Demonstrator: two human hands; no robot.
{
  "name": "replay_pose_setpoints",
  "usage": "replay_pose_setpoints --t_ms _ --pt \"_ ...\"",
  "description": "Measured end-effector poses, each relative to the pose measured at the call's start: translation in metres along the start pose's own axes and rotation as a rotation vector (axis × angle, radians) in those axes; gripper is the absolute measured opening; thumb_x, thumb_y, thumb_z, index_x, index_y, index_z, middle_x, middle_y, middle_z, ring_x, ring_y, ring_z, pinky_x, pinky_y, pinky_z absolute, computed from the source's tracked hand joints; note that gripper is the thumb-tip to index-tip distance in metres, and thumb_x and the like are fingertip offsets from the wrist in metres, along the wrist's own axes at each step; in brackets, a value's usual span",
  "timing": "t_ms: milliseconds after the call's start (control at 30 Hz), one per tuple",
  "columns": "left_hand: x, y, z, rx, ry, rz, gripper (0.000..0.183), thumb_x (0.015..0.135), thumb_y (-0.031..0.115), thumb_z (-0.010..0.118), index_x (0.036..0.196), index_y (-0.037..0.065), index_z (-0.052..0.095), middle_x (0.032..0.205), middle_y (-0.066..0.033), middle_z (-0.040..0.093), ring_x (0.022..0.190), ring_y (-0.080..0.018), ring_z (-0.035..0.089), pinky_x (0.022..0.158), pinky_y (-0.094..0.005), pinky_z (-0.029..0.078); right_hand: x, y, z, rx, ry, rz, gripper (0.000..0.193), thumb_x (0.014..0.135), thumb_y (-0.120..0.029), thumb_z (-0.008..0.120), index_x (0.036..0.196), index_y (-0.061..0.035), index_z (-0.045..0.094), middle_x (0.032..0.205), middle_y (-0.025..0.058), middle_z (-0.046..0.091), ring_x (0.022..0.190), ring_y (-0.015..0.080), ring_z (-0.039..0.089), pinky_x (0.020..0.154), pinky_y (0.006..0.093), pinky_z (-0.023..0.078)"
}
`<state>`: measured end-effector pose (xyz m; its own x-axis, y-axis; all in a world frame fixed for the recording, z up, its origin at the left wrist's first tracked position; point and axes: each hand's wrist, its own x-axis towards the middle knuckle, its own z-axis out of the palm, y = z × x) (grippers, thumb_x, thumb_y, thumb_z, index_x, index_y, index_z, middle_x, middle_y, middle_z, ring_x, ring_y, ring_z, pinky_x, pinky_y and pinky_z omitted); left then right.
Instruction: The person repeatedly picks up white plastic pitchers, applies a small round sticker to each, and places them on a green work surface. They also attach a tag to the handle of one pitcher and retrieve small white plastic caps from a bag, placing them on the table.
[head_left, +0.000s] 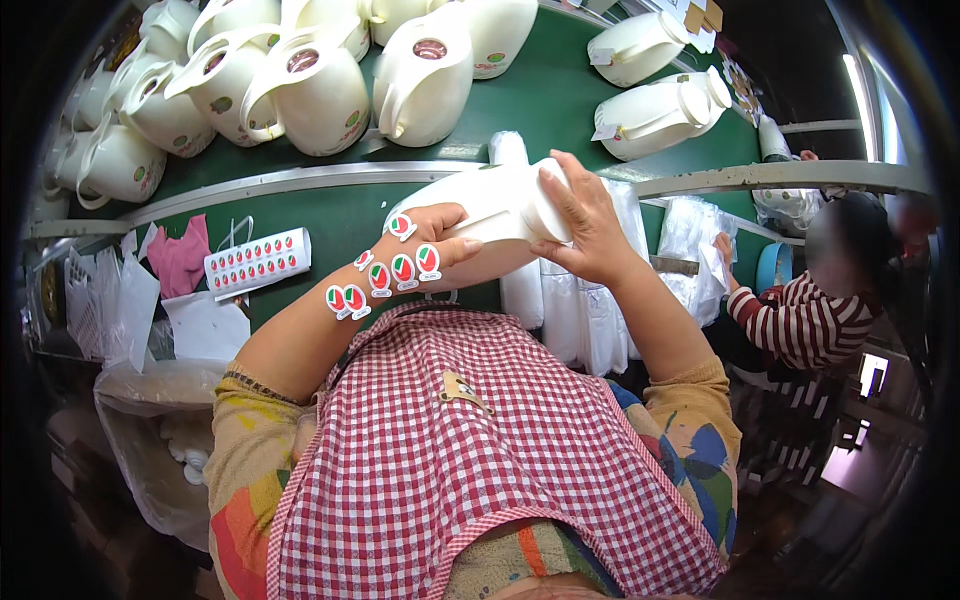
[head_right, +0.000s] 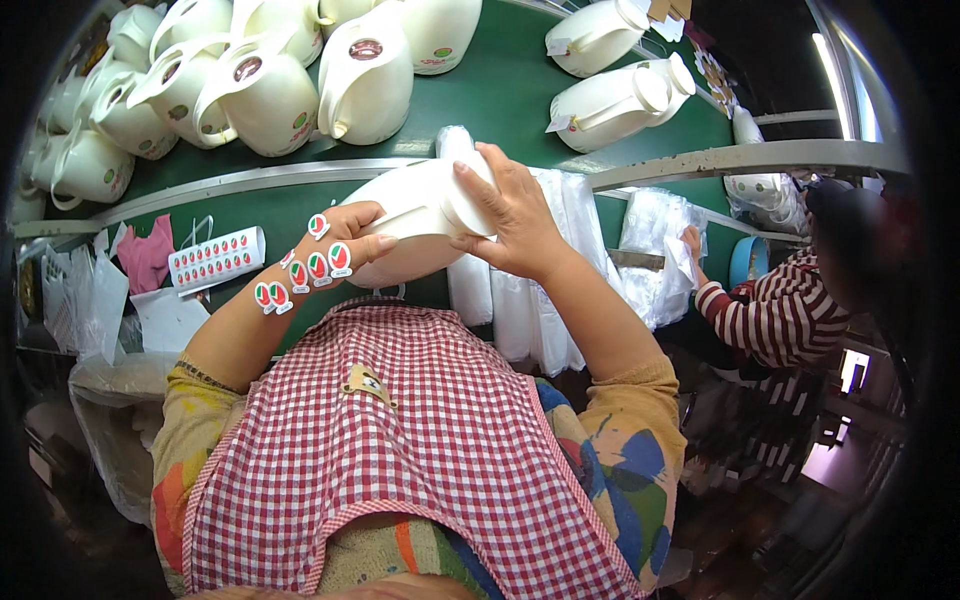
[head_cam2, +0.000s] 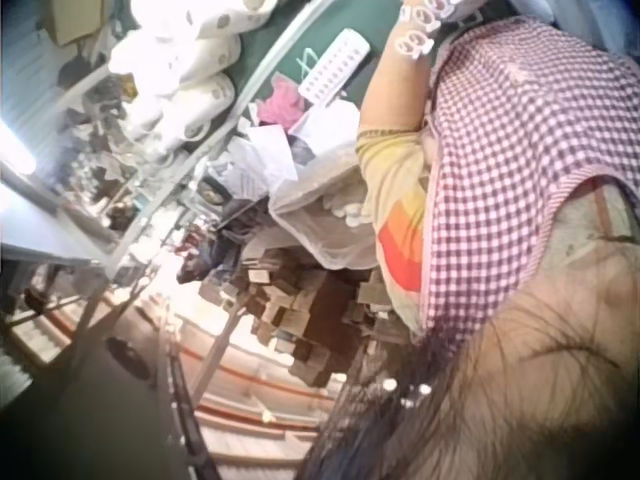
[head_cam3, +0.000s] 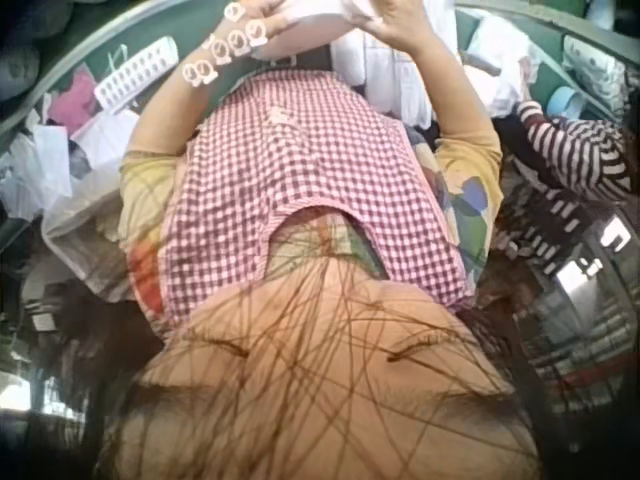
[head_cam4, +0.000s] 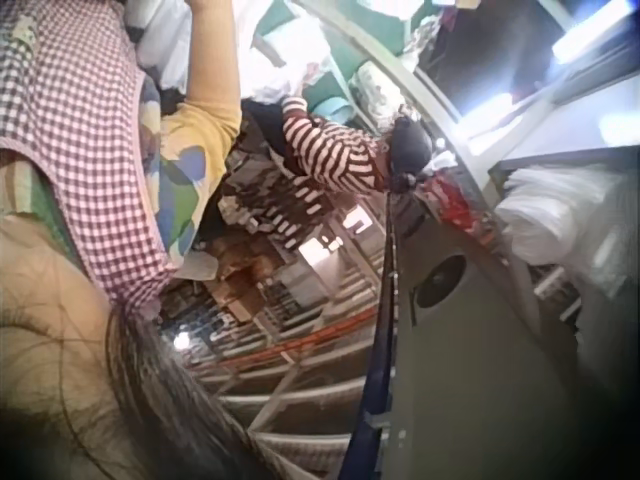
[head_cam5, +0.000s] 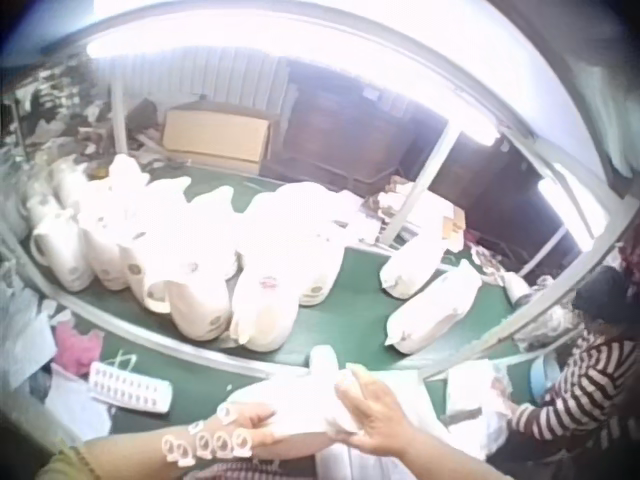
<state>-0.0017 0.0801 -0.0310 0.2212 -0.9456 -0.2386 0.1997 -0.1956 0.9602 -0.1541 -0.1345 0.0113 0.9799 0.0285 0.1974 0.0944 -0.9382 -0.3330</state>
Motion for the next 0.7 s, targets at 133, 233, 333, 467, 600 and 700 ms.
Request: replay_pose_setpoints --t_ms 133,233,333,467,600,700 --pt "-0.004 -0.02 -0.002 0.008 -0.01 0.052 0.037 0.082 0.028 0.065 0.098 -0.004 0.059 0.082 -0.0065 0.06 0.07 -0.0107 0.055 0.058 -0.0235 0.044 -0.004 0.001 0.007 0.018 -0.089 -0.035 0.079 0.071 -0.04 0.07 0.138 -0.0193 0.034 0.139 0.0214 0.028 0.121 0.0403 0.036 0.099 0.049 0.032" --pt "-0.009 -0.022 0.001 0.112 0.017 0.099 0.034 0.082 0.027 0.064 0.093 -0.004 0.06 0.079 -0.0078 0.06 0.069 -0.012 0.056 0.059 -0.0265 0.045 -0.006 -0.003 0.012 0.058 -0.115 -0.025 0.079 0.073 -0.041 0.068 0.139 -0.0177 0.032 0.138 0.0225 0.028 0.122 0.0408 0.035 0.101 0.0483 0.03" --pt "-0.01 -0.019 0.004 0.189 0.03 0.077 0.031 0.083 0.025 0.063 0.094 -0.004 0.06 0.08 -0.0094 0.061 0.071 -0.0138 0.057 0.062 -0.0282 0.046 -0.002 -0.025 0.009 0.044 -0.208 0.201 0.081 0.075 -0.038 0.067 0.141 -0.0145 0.027 0.14 0.0246 0.023 0.125 0.0419 0.032 0.103 0.0468 0.029" --pt "-0.017 -0.017 0.006 0.221 0.015 0.062 0.029 0.084 0.023 0.062 0.095 -0.003 0.06 0.081 -0.0108 0.061 0.073 -0.0153 0.057 0.064 -0.0293 0.046 -0.008 -0.031 -0.014 0.185 -0.408 0.258 0.085 0.076 -0.033 0.065 0.144 -0.0106 0.019 0.146 0.0264 0.013 0.131 0.0424 0.025 0.104 0.0441 0.031" --pt "-0.008 -0.021 0.005 0.185 -0.006 0.084 0.03 0.082 0.025 0.063 0.09 -0.003 0.059 0.079 -0.0111 0.061 0.072 -0.0151 0.058 0.062 -0.0289 0.046 0.006 -0.025 -0.032 0.186 -0.423 0.312 0.087 0.071 -0.036 0.072 0.141 -0.0072 0.029 0.136 0.0262 0.038 0.12 0.0336 0.046 0.096 0.0384 0.041" --pt "-0.015 -0.019 0.007 0.266 0.022 0.108 0.029 0.081 0.024 0.064 0.088 -0.004 0.059 0.079 -0.0114 0.062 0.073 -0.0147 0.059 0.062 -0.0285 0.047 0.032 -0.053 -0.034 -0.082 -0.559 0.682 0.088 0.065 -0.044 0.075 0.134 -0.0045 0.038 0.118 0.0224 0.055 0.096 0.0334 0.061 0.084 0.0401 0.047"
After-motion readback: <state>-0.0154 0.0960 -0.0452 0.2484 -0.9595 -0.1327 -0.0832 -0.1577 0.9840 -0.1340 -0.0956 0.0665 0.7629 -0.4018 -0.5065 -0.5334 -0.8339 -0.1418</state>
